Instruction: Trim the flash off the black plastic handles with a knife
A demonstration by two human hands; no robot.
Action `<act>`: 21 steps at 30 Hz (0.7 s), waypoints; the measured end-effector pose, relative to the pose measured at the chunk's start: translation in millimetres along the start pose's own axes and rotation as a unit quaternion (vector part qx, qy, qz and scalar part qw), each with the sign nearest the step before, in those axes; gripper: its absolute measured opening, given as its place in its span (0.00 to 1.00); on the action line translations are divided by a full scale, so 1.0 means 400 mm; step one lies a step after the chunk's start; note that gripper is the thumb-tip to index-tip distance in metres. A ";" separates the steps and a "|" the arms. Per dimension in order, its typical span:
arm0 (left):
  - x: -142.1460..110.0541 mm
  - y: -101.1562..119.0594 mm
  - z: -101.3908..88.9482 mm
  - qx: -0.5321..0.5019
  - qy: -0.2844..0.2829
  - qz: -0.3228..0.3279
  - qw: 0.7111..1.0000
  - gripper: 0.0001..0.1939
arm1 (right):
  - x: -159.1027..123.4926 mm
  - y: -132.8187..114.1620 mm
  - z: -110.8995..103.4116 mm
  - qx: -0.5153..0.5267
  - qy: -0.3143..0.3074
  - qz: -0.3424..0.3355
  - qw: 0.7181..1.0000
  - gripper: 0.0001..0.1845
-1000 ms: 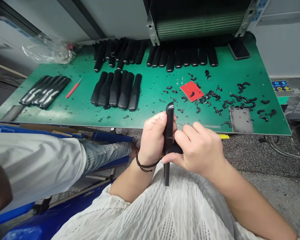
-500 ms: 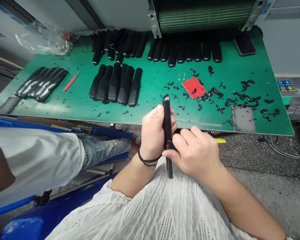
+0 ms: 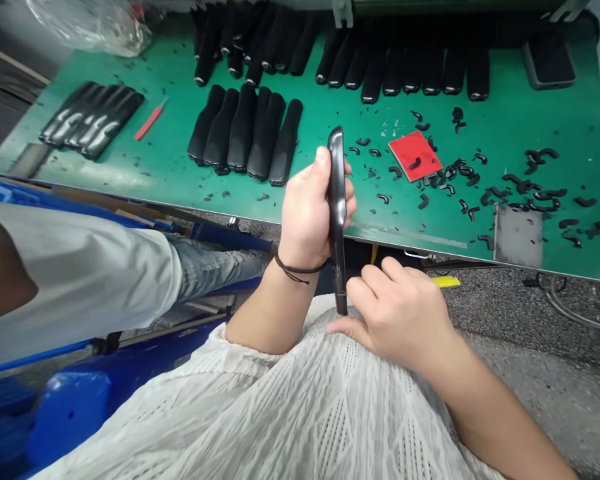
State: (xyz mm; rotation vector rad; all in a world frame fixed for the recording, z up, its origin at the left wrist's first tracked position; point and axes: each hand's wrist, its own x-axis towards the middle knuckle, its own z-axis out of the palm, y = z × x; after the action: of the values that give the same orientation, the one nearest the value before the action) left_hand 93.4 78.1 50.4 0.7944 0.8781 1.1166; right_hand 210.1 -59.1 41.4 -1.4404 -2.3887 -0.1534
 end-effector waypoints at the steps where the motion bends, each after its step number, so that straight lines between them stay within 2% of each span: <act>1: 0.008 0.003 -0.004 0.001 0.010 0.001 1.000 0.27 | -0.001 -0.003 0.001 -0.006 -0.003 0.000 1.000 0.29; 8: 0.050 -0.003 -0.034 -0.003 0.085 -0.001 0.996 0.27 | -0.002 -0.016 0.005 -0.095 0.001 0.026 0.995 0.26; 16: 0.077 -0.027 -0.050 -0.058 0.159 -0.034 0.985 0.26 | -0.003 -0.018 0.023 -0.139 0.017 0.044 0.989 0.24; 21: 0.097 -0.043 -0.065 -0.092 0.182 -0.032 0.978 0.24 | -0.019 -0.017 0.040 -0.130 0.075 0.041 0.988 0.24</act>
State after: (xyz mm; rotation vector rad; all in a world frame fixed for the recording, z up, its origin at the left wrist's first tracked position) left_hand 84.7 113.8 16.6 0.4104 1.0782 1.2882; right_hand 203.5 -64.3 24.4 -1.5756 -2.2478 -0.5515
